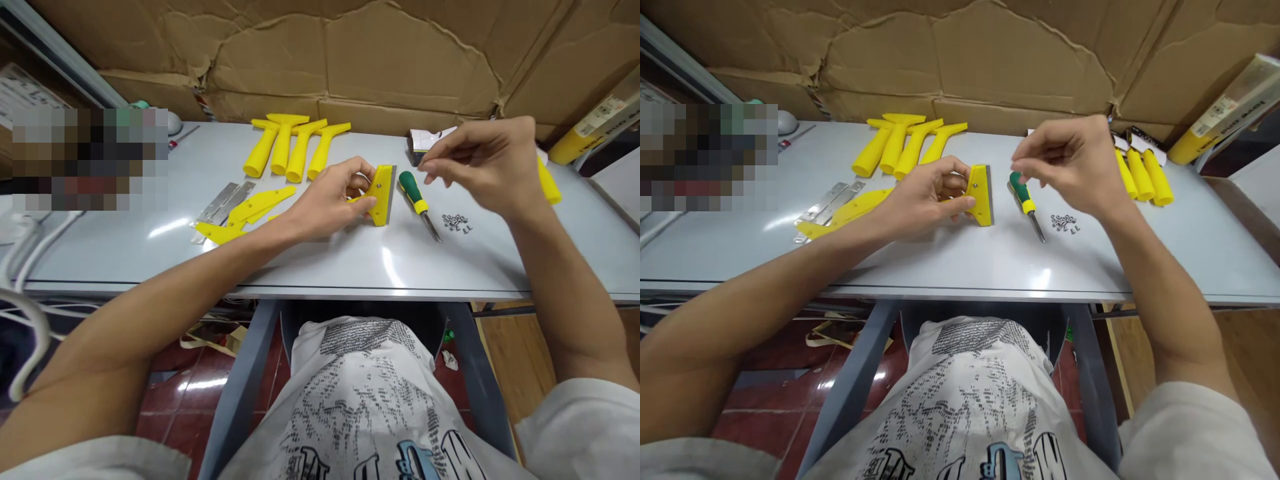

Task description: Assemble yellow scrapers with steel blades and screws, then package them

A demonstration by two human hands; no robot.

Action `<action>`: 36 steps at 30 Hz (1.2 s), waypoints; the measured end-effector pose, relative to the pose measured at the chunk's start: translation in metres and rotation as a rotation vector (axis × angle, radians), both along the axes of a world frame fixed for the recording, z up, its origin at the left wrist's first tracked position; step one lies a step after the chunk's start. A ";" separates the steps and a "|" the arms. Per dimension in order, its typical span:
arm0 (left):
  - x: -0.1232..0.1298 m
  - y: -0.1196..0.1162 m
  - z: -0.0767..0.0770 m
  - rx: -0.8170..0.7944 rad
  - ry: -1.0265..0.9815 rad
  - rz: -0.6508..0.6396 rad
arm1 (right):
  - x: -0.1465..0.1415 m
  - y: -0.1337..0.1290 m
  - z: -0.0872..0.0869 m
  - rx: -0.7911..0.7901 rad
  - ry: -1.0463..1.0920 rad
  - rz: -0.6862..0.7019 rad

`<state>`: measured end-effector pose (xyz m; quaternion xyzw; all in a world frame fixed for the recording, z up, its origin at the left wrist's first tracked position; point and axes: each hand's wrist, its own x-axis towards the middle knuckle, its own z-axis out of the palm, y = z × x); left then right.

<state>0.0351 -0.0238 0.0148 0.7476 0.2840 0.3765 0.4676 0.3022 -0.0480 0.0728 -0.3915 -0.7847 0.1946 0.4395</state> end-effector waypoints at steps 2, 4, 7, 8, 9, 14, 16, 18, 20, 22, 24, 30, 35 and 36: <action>0.000 0.000 -0.001 -0.025 -0.018 -0.024 | -0.018 -0.008 -0.009 0.038 0.006 0.070; -0.001 -0.002 -0.001 -0.052 -0.029 -0.047 | -0.031 -0.012 -0.017 0.064 -0.056 0.104; 0.000 -0.008 0.002 -0.084 -0.027 -0.075 | -0.038 -0.011 -0.026 0.125 -0.103 0.096; 0.000 -0.010 0.003 -0.091 -0.029 -0.082 | -0.038 -0.010 -0.027 0.134 -0.102 0.088; 0.001 -0.012 0.004 -0.093 -0.035 -0.090 | -0.038 -0.009 -0.028 0.135 -0.095 0.078; 0.002 -0.016 0.010 -0.090 -0.069 -0.111 | -0.039 -0.010 -0.032 0.122 -0.036 0.042; 0.002 -0.018 0.011 -0.100 -0.075 -0.102 | -0.040 -0.012 -0.035 0.135 0.007 0.034; 0.002 -0.020 0.012 -0.110 -0.085 -0.088 | -0.042 -0.015 -0.039 0.144 0.044 0.023; 0.002 -0.022 0.014 -0.111 -0.088 -0.072 | -0.043 -0.017 -0.041 0.148 0.063 0.006; 0.003 -0.024 0.015 -0.099 -0.081 -0.060 | -0.043 -0.019 -0.042 0.155 0.074 -0.015; 0.003 -0.026 0.015 -0.086 -0.076 -0.055 | -0.044 -0.021 -0.041 0.168 0.076 -0.029; 0.002 -0.028 0.017 -0.054 -0.061 -0.066 | -0.049 -0.025 -0.040 0.142 0.134 -0.032; 0.004 -0.030 0.013 0.077 -0.022 0.008 | -0.052 -0.024 -0.042 -0.071 0.309 0.070; 0.004 -0.030 0.012 0.096 -0.018 0.028 | -0.052 -0.024 -0.042 -0.085 0.315 0.083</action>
